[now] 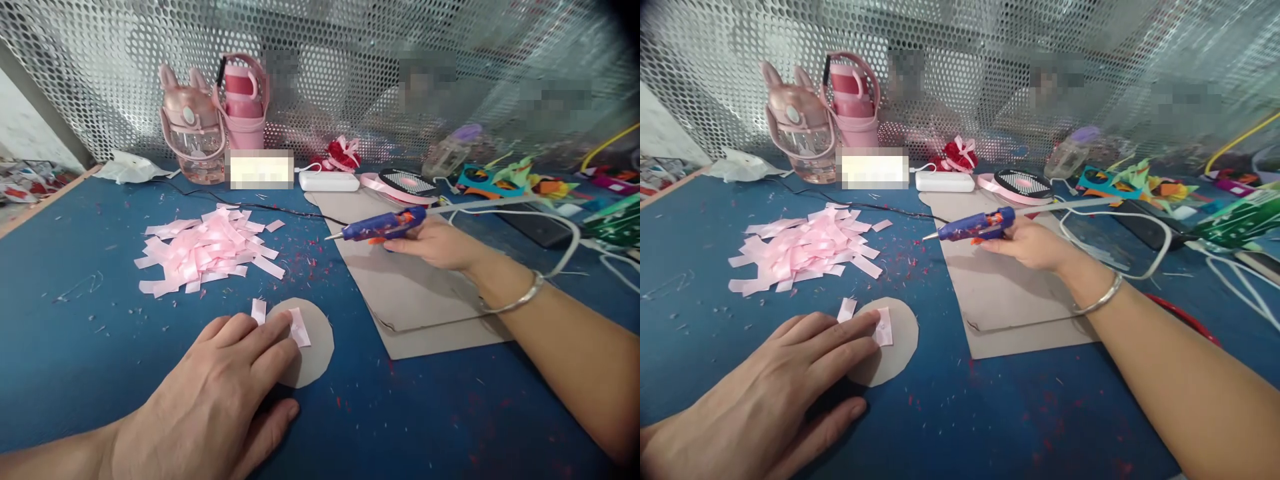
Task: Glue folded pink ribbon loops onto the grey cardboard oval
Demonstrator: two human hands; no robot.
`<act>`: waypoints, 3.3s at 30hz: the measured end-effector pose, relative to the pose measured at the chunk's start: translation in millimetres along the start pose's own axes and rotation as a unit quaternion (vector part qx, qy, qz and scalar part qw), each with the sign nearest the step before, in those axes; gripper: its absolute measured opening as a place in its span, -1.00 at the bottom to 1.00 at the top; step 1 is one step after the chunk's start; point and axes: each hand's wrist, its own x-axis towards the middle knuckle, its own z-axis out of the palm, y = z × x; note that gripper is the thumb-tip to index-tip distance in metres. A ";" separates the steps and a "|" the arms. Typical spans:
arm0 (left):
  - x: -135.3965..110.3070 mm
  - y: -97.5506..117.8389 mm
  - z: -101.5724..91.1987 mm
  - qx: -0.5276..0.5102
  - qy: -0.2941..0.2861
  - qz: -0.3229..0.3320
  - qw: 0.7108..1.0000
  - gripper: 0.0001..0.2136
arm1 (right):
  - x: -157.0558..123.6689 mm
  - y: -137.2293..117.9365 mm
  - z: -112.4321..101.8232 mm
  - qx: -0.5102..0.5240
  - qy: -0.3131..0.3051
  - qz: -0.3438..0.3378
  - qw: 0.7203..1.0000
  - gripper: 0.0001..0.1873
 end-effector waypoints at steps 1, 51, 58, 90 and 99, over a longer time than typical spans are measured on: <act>-0.1 0.0 0.2 0.001 0.001 0.000 1.000 -0.81 | 3.1 -0.6 2.9 -0.005 0.001 -0.004 1.000 -0.65; 8.4 -12.3 -0.1 -0.081 0.005 -0.046 0.996 -0.85 | -54.4 -109.3 96.9 -0.163 -0.125 -0.222 0.953 -0.91; 8.2 -12.1 0.4 -0.075 0.009 -0.033 0.997 -0.82 | -53.9 -105.6 106.6 -0.170 -0.055 -0.283 0.942 -0.79; 7.3 -12.7 3.2 -0.067 -0.002 -0.037 0.997 -0.85 | -34.2 -115.0 113.5 -0.133 -0.046 -0.133 0.981 -0.83; 7.6 -11.5 1.3 -0.071 0.027 -0.036 0.996 -0.81 | -32.8 -112.1 118.9 -0.180 -0.051 -0.156 0.970 -0.82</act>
